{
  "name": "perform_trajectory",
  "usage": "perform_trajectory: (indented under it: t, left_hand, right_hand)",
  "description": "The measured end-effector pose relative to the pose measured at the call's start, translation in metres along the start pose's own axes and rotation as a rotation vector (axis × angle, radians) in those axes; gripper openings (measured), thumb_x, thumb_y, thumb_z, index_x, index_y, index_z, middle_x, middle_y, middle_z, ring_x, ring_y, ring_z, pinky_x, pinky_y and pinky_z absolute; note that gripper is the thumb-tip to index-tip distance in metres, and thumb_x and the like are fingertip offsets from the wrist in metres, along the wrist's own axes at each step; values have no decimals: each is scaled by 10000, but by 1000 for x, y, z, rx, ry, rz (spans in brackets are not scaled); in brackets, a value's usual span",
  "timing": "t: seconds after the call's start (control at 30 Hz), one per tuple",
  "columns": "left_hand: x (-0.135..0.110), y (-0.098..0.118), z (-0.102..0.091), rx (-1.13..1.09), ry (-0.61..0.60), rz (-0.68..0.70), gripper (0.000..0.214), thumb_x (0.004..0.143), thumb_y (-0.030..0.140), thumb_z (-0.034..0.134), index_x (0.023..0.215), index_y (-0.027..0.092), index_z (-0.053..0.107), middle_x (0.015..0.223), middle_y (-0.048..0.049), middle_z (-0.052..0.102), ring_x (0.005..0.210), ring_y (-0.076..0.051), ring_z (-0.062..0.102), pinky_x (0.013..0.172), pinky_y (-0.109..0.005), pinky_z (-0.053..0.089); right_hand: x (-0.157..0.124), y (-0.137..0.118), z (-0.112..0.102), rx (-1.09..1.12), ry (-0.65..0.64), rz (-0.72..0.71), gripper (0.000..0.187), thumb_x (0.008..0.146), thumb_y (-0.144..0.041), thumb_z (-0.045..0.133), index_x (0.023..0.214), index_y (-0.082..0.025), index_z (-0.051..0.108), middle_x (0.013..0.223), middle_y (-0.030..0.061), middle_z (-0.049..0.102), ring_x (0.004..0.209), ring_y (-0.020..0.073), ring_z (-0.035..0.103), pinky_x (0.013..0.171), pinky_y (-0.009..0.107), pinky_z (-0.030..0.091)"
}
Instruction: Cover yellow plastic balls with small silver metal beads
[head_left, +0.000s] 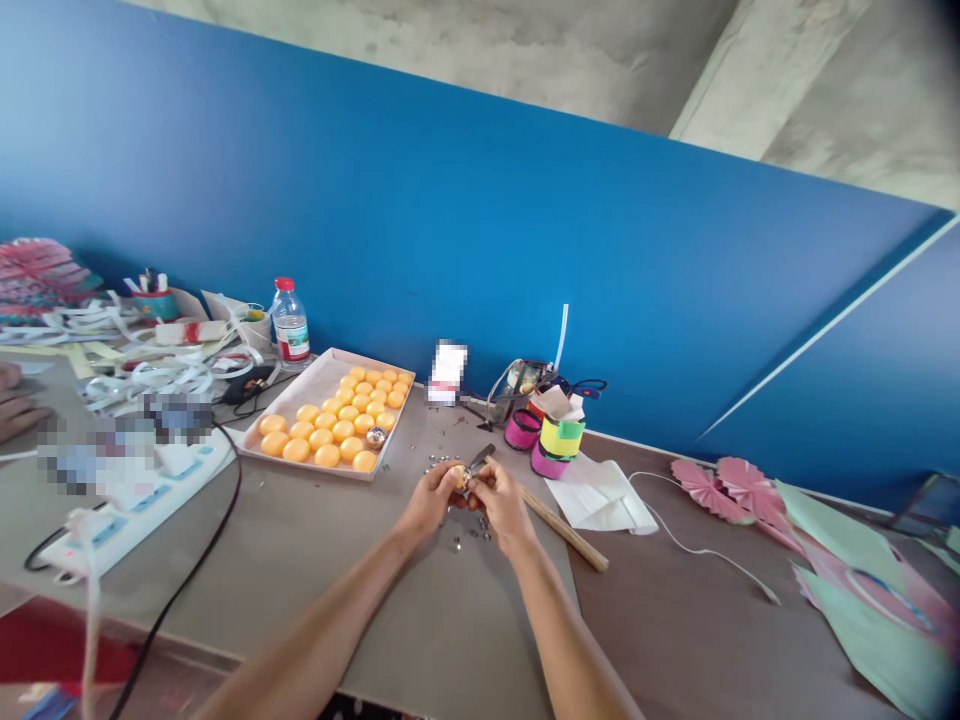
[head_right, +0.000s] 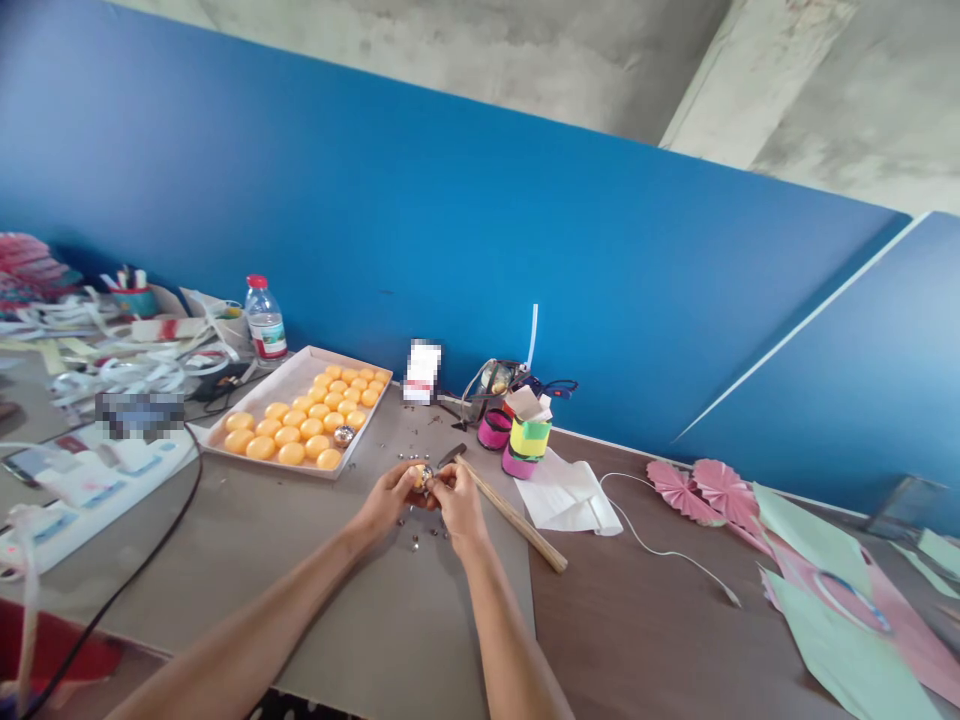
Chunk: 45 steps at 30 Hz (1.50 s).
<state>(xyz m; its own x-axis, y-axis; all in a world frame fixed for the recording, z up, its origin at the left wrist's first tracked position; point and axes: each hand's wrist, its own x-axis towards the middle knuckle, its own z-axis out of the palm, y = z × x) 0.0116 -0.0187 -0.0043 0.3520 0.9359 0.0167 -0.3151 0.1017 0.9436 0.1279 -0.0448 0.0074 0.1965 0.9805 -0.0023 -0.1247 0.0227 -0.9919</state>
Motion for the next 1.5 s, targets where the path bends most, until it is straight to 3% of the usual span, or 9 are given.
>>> perform_trajectory:
  t: [0.13, 0.33, 0.5, 0.6, 0.8, 1.07, 1.23, 1.37, 1.5]
  left_hand:
    - [-1, 3, 0, -119, 6, -56, 459, 723, 520, 560, 960, 128, 587, 714, -14, 598, 542, -117, 559, 585, -273, 454]
    - [-2, 9, -2, -209, 33, -70, 473, 706, 508, 595, 977, 121, 593, 700, -16, 597, 536, -111, 555, 559, -251, 432]
    - [0, 6, -3, -238, 18, -63, 437, 718, 505, 585, 932, 124, 597, 683, -16, 604, 522, -109, 550, 545, -245, 420]
    - [1, 5, -4, -262, 26, -61, 420, 725, 504, 580, 908, 126, 593, 678, -15, 606, 517, -107, 552, 527, -233, 411]
    - [1, 7, -5, -292, 34, -57, 413, 743, 490, 569, 932, 124, 584, 673, -23, 613, 526, -108, 563, 536, -228, 421]
    - [0, 6, -4, -272, 40, -60, 422, 729, 487, 587, 945, 125, 593, 686, -28, 617, 528, -109, 565, 534, -229, 428]
    - [1, 7, -5, -292, 33, -47, 422, 720, 502, 589, 918, 130, 600, 680, -17, 606, 527, -104, 560, 541, -231, 432]
    - [1, 6, -5, -289, 29, -50, 422, 721, 518, 578, 885, 129, 597, 683, -17, 601, 517, -97, 555, 544, -231, 434]
    - [2, 5, -5, -275, 13, -60, 417, 732, 520, 564, 888, 134, 582, 684, -13, 601, 512, -95, 550, 545, -231, 431]
  right_hand:
    - [8, 0, -15, -22, -36, -26, 189, 700, -373, 564, 717, -208, 473, 544, -64, 470, 458, 99, 445, 496, 235, 368]
    - [8, 9, -26, -894, 11, -293, 245, 723, -196, 522, 949, -165, 613, 997, 98, 581, 918, 214, 543, 794, 312, 401]
    - [0, 8, -19, -1272, -143, -224, 279, 774, -169, 475, 1009, -188, 626, 1002, 98, 572, 932, 201, 544, 792, 273, 380]
    - [-1, -2, -25, -1255, -223, -173, 245, 801, -204, 457, 969, -190, 635, 953, 76, 594, 900, 179, 557, 770, 248, 371]
    - [-1, -19, -41, -1222, -368, -4, 381, 629, -273, 652, 1000, -202, 605, 877, 30, 614, 758, 164, 555, 643, 229, 362]
    - [2, -4, -35, -1166, -257, -115, 173, 672, -96, 463, 681, -171, 619, 696, 33, 626, 664, 147, 548, 612, 228, 348]
    - [6, -6, -31, -782, -92, -260, 84, 678, -158, 491, 671, -186, 570, 762, 28, 618, 714, 152, 549, 659, 245, 395]
    - [7, -8, -25, -342, -38, -119, 100, 699, -288, 550, 699, -197, 506, 561, -48, 505, 448, 88, 397, 454, 211, 309]
    - [2, -6, -15, -35, -127, -39, 195, 681, -356, 623, 698, -183, 532, 524, -68, 443, 434, 62, 367, 450, 201, 289]
